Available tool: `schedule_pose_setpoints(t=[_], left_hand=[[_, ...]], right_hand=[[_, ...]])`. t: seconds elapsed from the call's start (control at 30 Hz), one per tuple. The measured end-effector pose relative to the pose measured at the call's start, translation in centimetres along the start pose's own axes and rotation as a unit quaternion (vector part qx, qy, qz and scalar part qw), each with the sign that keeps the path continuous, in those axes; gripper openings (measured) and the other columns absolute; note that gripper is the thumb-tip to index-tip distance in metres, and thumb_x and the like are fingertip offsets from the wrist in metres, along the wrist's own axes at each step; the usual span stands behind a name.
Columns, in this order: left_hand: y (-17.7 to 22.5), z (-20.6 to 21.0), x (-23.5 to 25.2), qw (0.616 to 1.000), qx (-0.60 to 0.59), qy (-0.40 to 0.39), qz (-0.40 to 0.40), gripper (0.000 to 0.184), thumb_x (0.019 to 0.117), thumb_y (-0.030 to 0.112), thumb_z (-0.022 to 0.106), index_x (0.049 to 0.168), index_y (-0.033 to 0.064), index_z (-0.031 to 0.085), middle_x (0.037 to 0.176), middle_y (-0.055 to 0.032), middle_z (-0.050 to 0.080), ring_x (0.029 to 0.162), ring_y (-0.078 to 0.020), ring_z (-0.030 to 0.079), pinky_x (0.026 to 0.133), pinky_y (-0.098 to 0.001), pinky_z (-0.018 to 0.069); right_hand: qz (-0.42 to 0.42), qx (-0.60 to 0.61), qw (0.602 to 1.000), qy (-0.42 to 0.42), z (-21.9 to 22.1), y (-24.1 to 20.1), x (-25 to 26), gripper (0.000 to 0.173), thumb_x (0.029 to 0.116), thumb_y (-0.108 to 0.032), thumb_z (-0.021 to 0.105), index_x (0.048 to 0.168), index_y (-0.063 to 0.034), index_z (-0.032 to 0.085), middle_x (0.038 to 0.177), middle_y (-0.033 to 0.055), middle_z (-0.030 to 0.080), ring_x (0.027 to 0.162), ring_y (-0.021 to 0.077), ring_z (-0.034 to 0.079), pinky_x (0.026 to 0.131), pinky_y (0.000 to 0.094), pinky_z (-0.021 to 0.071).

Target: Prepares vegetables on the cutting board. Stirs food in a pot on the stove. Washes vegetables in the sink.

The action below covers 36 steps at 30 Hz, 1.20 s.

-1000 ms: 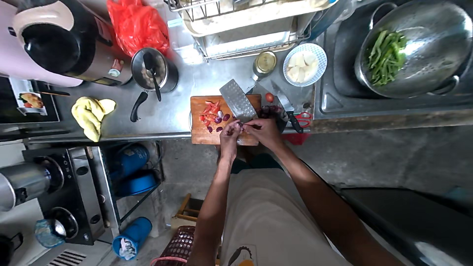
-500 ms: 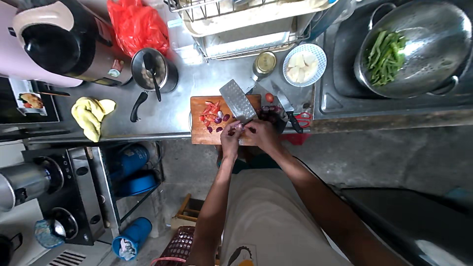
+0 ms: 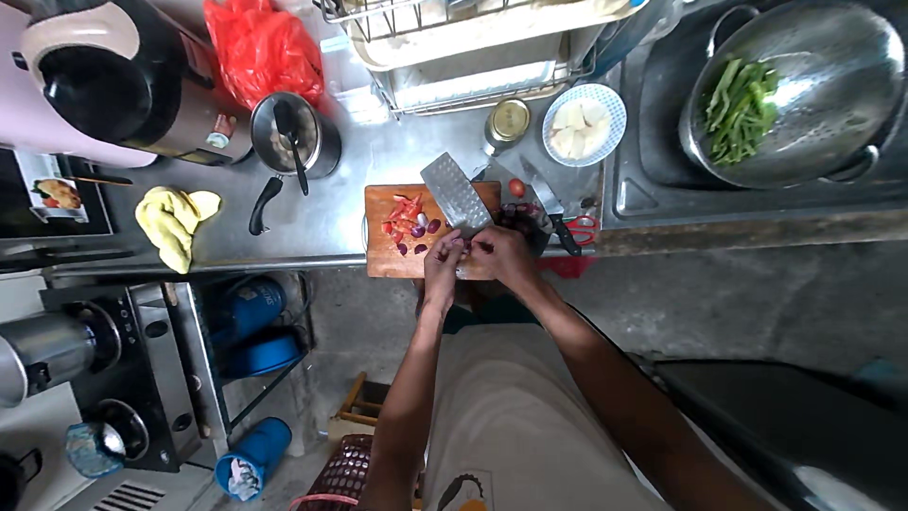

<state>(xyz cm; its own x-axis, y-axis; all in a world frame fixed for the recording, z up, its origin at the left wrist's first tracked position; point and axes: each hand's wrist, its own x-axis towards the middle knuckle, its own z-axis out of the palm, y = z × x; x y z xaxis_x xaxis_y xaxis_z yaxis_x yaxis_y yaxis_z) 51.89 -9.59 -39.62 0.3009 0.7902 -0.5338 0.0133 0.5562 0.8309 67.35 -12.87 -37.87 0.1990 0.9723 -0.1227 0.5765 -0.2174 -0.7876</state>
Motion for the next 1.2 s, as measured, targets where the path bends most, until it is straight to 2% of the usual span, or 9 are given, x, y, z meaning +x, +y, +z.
schedule_pose_setpoints(t=[0.23, 0.37, 0.43, 0.57, 0.67, 0.77, 0.8, 0.97, 1.2], left_hand=[[0.3, -0.1, -0.2, 0.999, -0.018, -0.012, -0.029, 0.031, 0.1056, 0.021, 0.057, 0.136, 0.0152, 0.061, 0.111, -0.0016, 0.067, 0.083, -0.008, 0.062, 0.074, -0.0274, 0.0546], [-0.1, -0.5, 0.0, 0.998, -0.033, -0.046, -0.029, 0.032, 0.1089, 0.026, 0.049, 0.137, 0.0166, 0.062, 0.116, -0.0027, 0.068, 0.087, -0.009, 0.063, 0.076, -0.0272, 0.0545], [-0.4, -0.8, 0.1, 0.997, -0.032, -0.051, -0.038, 0.034, 0.11, 0.029, 0.046, 0.139, 0.0183, 0.061, 0.123, -0.0033, 0.067, 0.092, -0.0101, 0.064, 0.079, -0.0282, 0.0551], [-1.0, -1.2, 0.4, 0.997, -0.044, -0.053, -0.044, 0.036, 0.1099, 0.024, 0.047, 0.144, 0.0168, 0.057, 0.131, -0.0063, 0.064, 0.106, -0.016, 0.065, 0.091, -0.0363, 0.0564], [-1.3, -1.4, 0.7, 0.996, -0.055, -0.062, -0.037, 0.038, 0.1092, 0.019, 0.048, 0.147, 0.0164, 0.054, 0.135, -0.0074, 0.062, 0.112, -0.019, 0.064, 0.094, -0.0396, 0.0562], [-1.0, -1.1, 0.6, 0.993, -0.084, -0.075, -0.03, 0.038, 0.109, 0.012, 0.046, 0.147, 0.0137, 0.052, 0.141, -0.0096, 0.058, 0.119, -0.024, 0.062, 0.099, -0.044, 0.0552], [-0.9, -1.1, 0.5, 0.992, -0.094, -0.077, -0.026, 0.038, 0.1091, 0.011, 0.045, 0.146, 0.0129, 0.052, 0.142, -0.0099, 0.058, 0.121, -0.0243, 0.062, 0.1, -0.0441, 0.0547], [-1.2, -0.9, 0.7, 0.993, -0.086, -0.075, -0.026, 0.04, 0.109, 0.013, 0.047, 0.148, 0.015, 0.052, 0.142, -0.0085, 0.058, 0.119, -0.0216, 0.063, 0.101, -0.0419, 0.054], [-0.8, -1.8, 0.6, 0.993, -0.06, -0.099, -0.016, 0.043, 0.1089, 0.014, 0.045, 0.152, 0.017, 0.048, 0.143, -0.0098, 0.058, 0.12, -0.0232, 0.063, 0.102, -0.042, 0.0536]], right_hand=[[0.031, 0.03, 0.999, -0.003, -0.9, 0.1, 0.2, 0.008, 0.0943, -0.01, 0.072, 0.099, -0.0036, 0.073, 0.098, 0.0138, 0.071, 0.087, 0.0264, 0.07, 0.08, 0.0479, 0.0599], [0.075, 0.028, 0.997, 0.017, -1.5, 1.1, 0.7, 0.013, 0.0961, -0.014, 0.07, 0.101, -0.003, 0.074, 0.096, 0.014, 0.073, 0.087, 0.0264, 0.071, 0.082, 0.0489, 0.0597], [0.105, 0.03, 0.994, 0.02, -2.2, 1.7, 0.6, 0.015, 0.0982, -0.018, 0.07, 0.104, -0.0045, 0.072, 0.095, 0.0141, 0.071, 0.084, 0.0277, 0.069, 0.077, 0.0505, 0.0587], [0.177, -0.023, 0.983, 0.04, -3.2, 4.5, 0.9, 0.021, 0.0998, -0.02, 0.065, 0.106, -0.0015, 0.072, 0.102, 0.0212, 0.07, 0.095, 0.0397, 0.068, 0.084, 0.0635, 0.0539], [0.215, -0.104, 0.97, 0.037, -3.6, 6.1, 0.7, 0.033, 0.1078, -0.026, 0.051, 0.109, 0.0003, 0.071, 0.106, 0.0259, 0.069, 0.1, 0.0461, 0.067, 0.085, 0.0672, 0.0524], [0.214, -0.11, 0.969, 0.061, -3.4, 6.1, 0.4, 0.025, 0.1033, -0.024, 0.061, 0.105, -0.0008, 0.07, 0.109, 0.0243, 0.067, 0.1, 0.0442, 0.066, 0.085, 0.0651, 0.0531], [0.204, -0.087, 0.973, 0.063, -3.2, 5.8, 0.3, 0.024, 0.1009, -0.024, 0.065, 0.108, -0.0012, 0.068, 0.111, 0.0234, 0.066, 0.1, 0.0427, 0.066, 0.086, 0.064, 0.0534], [0.179, -0.022, 0.984, 0.008, -0.5, 4.9, -0.7, 0.058, 0.0959, -0.044, 0.072, 0.134, -0.0036, 0.055, 0.114, 0.0235, 0.066, 0.1, 0.0435, 0.066, 0.085, 0.0647, 0.055], [0.204, -0.004, 0.979, -0.021, 1.4, 5.2, -0.6, 0.045, 0.1015, -0.024, 0.066, 0.138, -0.0027, 0.052, 0.127, 0.0287, 0.061, 0.109, 0.0483, 0.064, 0.09, 0.0649, 0.0539]])
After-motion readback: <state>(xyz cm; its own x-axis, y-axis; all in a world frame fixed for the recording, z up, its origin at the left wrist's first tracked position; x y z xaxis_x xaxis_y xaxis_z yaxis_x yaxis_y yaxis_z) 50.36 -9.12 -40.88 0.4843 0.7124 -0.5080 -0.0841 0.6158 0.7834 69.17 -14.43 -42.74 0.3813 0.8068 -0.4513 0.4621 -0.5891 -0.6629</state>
